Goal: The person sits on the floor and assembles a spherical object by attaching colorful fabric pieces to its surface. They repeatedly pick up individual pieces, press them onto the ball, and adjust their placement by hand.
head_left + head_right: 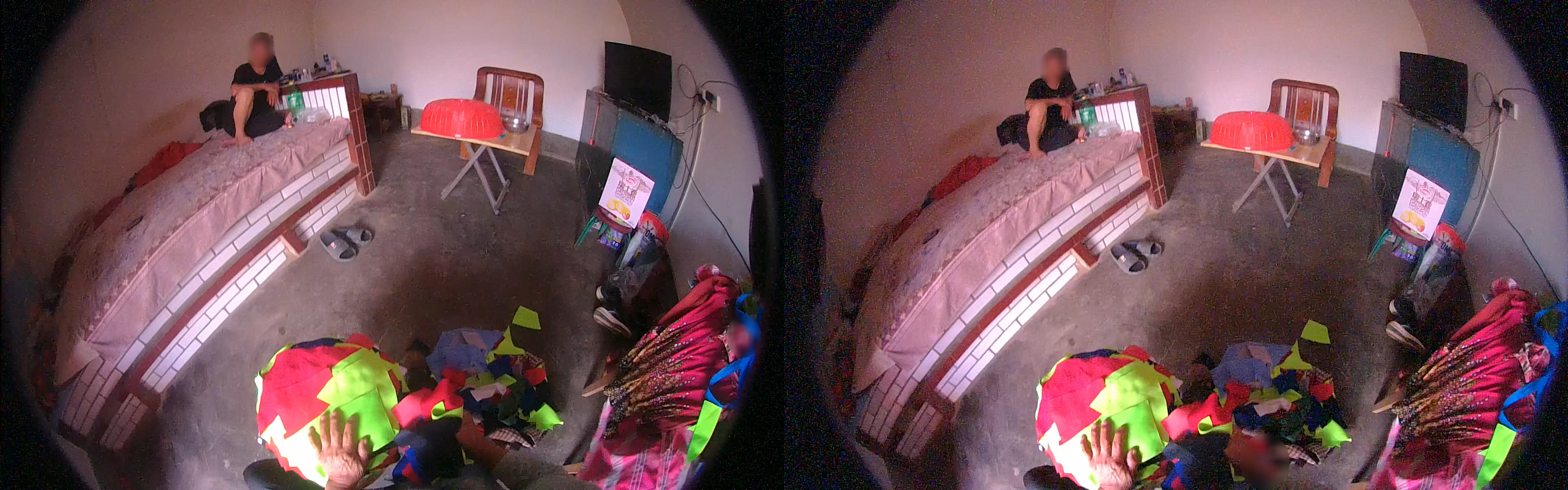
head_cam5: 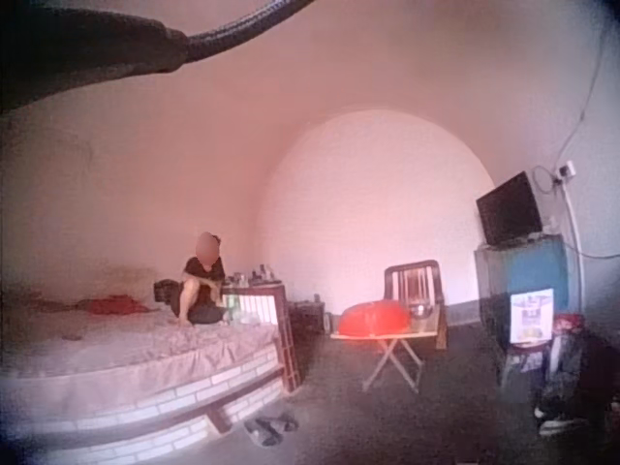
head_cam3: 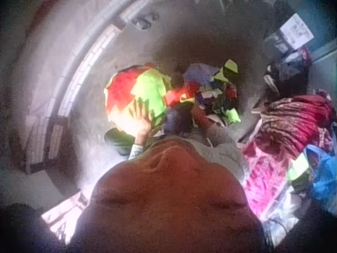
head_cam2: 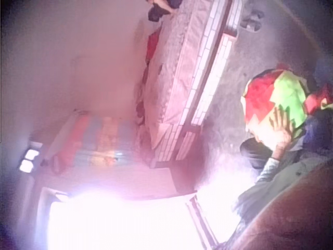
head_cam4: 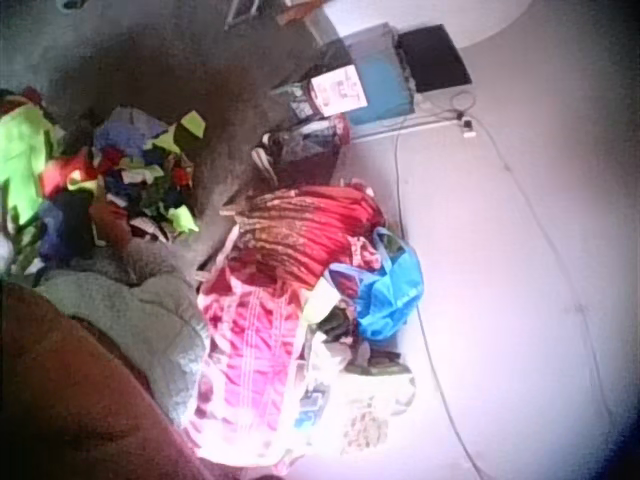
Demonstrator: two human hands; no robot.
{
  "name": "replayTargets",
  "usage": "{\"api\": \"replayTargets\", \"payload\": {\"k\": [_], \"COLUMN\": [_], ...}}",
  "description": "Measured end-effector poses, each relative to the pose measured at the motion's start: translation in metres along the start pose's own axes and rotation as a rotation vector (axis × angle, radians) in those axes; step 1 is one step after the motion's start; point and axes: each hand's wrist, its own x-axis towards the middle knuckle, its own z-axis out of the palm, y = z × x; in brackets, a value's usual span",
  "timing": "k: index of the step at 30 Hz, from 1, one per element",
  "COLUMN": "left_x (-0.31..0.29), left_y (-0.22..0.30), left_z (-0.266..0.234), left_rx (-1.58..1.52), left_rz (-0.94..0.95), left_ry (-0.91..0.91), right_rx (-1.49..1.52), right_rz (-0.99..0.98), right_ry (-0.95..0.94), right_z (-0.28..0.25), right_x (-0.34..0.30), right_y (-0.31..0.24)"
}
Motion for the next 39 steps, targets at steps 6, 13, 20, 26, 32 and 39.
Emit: {"api": "replayTargets", "payload": {"k": [6, 13, 20, 26, 32, 39], "left_x": [0.004, 0.005, 0.001, 0.001, 0.001, -0.001], "left_y": [0.000, 0.000, 0.001, 0.000, -0.001, 0.000], "left_z": [0.005, 0.004, 0.000, 0.002, 0.003, 0.002], "left_rx": [0.008, 0.043, 0.039, 0.044, 0.050, 0.044], "left_rz": [-0.023, -0.005, -0.017, -0.021, -0.020, -0.019], "left_ry": [0.005, -0.001, -0.056, -0.036, -0.011, 0.000], "right_rx": [-0.022, -0.041, -0.062, -0.079, -0.091, -0.096], "right_rz": [0.016, 0.040, 0.069, 0.080, 0.082, 0.086], "right_ry": [0.011, 0.028, 0.024, 0.020, 0.010, 0.010], "right_z": [-0.002, -0.006, -0.006, -0.004, -0.002, -0.004], "right_x": [0.003, 0.002, 0.003, 0.006, 0.011, 0.005], "right_y": [0.004, 0.008, 0.011, 0.013, 0.011, 0.013]}}
